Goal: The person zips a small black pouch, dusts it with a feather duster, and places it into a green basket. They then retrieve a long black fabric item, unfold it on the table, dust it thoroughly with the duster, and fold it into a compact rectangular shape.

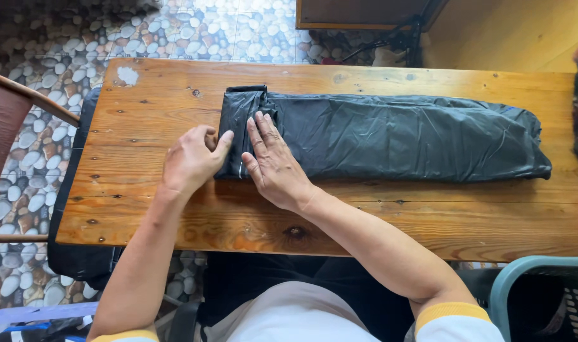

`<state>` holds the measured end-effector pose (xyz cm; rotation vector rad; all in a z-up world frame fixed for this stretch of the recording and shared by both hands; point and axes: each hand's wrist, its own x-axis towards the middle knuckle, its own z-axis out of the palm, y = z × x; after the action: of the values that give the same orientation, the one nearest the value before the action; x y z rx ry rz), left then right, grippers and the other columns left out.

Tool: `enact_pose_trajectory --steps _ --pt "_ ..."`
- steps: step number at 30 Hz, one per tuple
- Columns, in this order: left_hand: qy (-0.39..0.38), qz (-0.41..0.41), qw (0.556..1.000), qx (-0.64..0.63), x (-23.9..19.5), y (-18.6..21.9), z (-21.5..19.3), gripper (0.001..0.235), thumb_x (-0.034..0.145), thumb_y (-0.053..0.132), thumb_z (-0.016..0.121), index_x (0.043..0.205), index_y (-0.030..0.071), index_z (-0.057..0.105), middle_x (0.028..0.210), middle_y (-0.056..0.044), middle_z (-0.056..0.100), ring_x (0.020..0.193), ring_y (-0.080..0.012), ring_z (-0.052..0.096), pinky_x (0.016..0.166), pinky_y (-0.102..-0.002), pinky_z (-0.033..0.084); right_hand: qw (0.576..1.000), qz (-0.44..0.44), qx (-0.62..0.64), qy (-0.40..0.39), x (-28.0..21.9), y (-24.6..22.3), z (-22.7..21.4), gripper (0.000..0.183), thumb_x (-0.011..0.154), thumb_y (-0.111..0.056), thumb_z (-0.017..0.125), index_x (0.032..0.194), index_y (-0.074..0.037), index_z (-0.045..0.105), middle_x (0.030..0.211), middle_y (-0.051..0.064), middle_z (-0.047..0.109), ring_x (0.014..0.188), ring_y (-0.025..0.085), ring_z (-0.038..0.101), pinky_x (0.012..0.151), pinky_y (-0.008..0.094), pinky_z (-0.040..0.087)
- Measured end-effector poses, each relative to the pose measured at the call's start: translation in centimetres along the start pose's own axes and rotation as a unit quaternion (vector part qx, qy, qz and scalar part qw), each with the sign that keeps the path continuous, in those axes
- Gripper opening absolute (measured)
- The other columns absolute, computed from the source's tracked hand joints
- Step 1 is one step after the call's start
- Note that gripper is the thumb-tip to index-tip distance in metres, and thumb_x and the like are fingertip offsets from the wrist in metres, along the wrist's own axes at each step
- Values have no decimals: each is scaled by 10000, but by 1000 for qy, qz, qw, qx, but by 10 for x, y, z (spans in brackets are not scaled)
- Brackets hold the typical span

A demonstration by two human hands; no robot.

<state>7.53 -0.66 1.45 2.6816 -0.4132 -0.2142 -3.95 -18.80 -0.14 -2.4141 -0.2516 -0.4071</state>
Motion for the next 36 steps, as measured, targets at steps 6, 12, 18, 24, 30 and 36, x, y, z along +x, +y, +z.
enact_pose_trajectory --steps 6,12,18,24,30,36 --pt "-62 -54 994 -66 -18 -2 -11 557 866 763 641 1191 320 729 848 98 727 963 -174 722 855 -439 569 998 7 65 -13 0 16 1 690 1021 -141 428 1650 -27 170 1695 250 196 1582 411 178 1298 471 178" --pt "-52 -17 916 -397 -36 11 -5 497 960 329 763 1254 -15 559 1054 -149 669 844 -186 690 512 -350 629 999 -9 21 -22 1 27 -6 767 867 -1 512 1606 -12 309 1639 254 302 1545 428 270 1275 480 255" --pt "-15 -35 813 -580 -49 18 29 555 910 149 804 1321 -11 468 1043 -70 595 862 -154 664 536 -324 645 996 -9 -89 22 4 32 -17 742 815 -151 608 1532 -36 456 1543 215 423 1486 394 385 1251 497 279" --pt "46 -33 756 -652 -73 44 36 538 869 85 831 1343 47 580 1001 2 585 874 -101 656 711 -251 632 980 45 -181 69 4 44 -26 556 772 -414 714 1259 -161 626 1110 31 541 1094 243 560 1016 444 394" --pt "81 -9 782 -618 -72 67 47 724 862 123 862 1470 217 482 1133 -1 592 969 -88 629 868 -248 603 984 35 -173 37 4 58 -19 470 874 -438 667 1270 -186 636 963 -27 565 928 198 608 866 411 431" --pt "105 0 867 -487 -69 79 55 880 812 231 894 1524 257 377 1210 -141 639 919 -322 762 770 -366 679 990 16 -138 21 4 65 -21 437 924 -309 638 1309 -101 642 985 72 613 920 300 646 794 439 476"
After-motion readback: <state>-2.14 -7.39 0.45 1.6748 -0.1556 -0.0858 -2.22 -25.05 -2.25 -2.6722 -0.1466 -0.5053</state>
